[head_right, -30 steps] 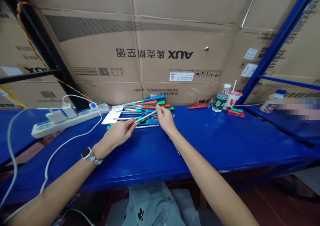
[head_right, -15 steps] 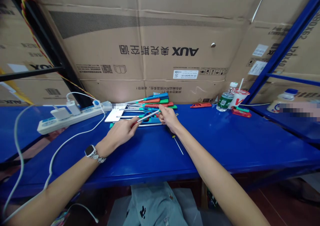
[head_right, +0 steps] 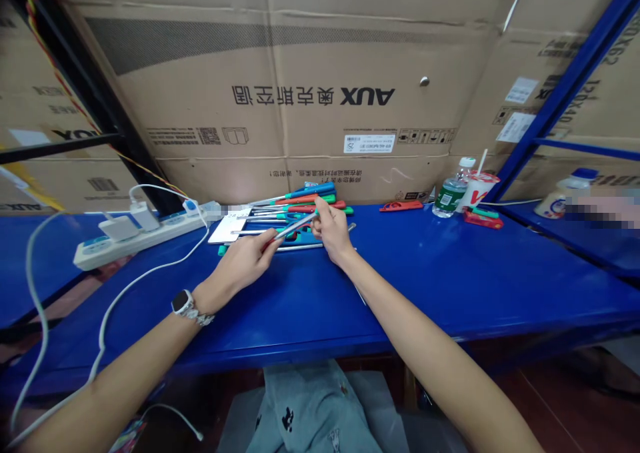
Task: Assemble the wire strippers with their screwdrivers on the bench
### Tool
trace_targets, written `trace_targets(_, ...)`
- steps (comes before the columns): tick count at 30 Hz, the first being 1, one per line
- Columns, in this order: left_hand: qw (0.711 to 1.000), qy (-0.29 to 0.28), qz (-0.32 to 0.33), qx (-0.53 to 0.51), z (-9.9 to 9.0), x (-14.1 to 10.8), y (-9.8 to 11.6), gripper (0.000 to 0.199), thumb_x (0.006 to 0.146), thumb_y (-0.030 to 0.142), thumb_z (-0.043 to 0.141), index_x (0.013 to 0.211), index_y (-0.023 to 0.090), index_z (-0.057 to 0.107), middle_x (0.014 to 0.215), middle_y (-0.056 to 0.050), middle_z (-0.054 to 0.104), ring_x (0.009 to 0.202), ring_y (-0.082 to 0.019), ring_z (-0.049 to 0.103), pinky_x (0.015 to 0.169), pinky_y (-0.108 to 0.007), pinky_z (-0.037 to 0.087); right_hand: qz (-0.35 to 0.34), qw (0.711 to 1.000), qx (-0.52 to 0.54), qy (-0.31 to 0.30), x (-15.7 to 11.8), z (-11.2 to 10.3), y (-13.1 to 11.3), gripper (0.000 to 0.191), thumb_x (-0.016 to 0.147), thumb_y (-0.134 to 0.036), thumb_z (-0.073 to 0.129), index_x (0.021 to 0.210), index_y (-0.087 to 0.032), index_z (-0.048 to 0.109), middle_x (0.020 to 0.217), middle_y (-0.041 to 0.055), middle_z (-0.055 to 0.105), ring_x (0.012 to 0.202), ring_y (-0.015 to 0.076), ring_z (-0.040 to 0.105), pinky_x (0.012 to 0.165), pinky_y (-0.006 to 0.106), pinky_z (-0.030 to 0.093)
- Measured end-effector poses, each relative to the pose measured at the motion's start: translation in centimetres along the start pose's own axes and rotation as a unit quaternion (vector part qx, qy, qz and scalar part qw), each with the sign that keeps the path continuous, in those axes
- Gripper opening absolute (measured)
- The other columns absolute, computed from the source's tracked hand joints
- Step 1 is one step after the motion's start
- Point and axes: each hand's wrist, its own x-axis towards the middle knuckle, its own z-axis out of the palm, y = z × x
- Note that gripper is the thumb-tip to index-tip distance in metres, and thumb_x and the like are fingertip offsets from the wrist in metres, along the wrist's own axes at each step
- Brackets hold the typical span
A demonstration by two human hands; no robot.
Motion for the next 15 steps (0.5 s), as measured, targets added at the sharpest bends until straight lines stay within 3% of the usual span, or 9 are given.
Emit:
trace_targets(3,1.0,-0.008,0.003,0.011,-0.34,-0.03,-0.07,0.03,0.108,0.037,0.035,0.099,0.021,0.058,0.071,-0.004,0.067,0.067,-0.025,0.066,0.056,-0.03,0.029,-0.021,0.998,-0.043,-0.035,0.21,-0.17,-0.35,0.064,0.091,-0.058,0.062,0.05,-0.024,0.026,0.042,-0.0089,0.023,0.037,0.0043,0.022,0.037,0.02,0.019)
trace_targets(8,0.999,-0.022,0.009,0.047,-0.35,-0.01,-0.26,0.029,0.108,0.036,0.033,0.105,0.019,0.057,0.079,-0.007,0.07,0.072,-0.027,0.068,0.056,-0.031,0.029,0.075,0.99,-0.077,-0.089,0.35,-0.95,-0.85,0.061,0.096,-0.052,0.056,0.053,-0.025,0.023,0.04,-0.0088,0.023,0.036,0.0046,0.019,0.037,0.02,0.016)
trace_targets(12,0.997,-0.014,0.005,0.073,0.08,0.07,-0.12,0.032,0.11,0.037,0.031,0.109,0.02,0.057,0.084,-0.008,0.072,0.074,-0.027,0.069,0.056,-0.03,0.029,0.131,0.988,-0.082,-0.019,0.18,-0.71,-0.36,0.061,0.094,-0.058,0.054,0.054,-0.025,0.021,0.042,-0.0091,0.021,0.036,0.0055,0.02,0.037,0.021,0.014)
trace_targets(15,0.996,-0.012,-0.005,0.086,0.12,0.11,-0.04,0.034,0.11,0.038,0.029,0.109,0.019,0.058,0.083,-0.009,0.073,0.073,-0.027,0.069,0.056,-0.03,0.03,0.108,0.988,-0.103,0.029,0.21,-0.64,0.13,0.062,0.091,-0.072,0.051,0.058,-0.026,0.025,0.046,-0.0089,0.022,0.04,0.0077,0.021,0.039,0.023,0.016)
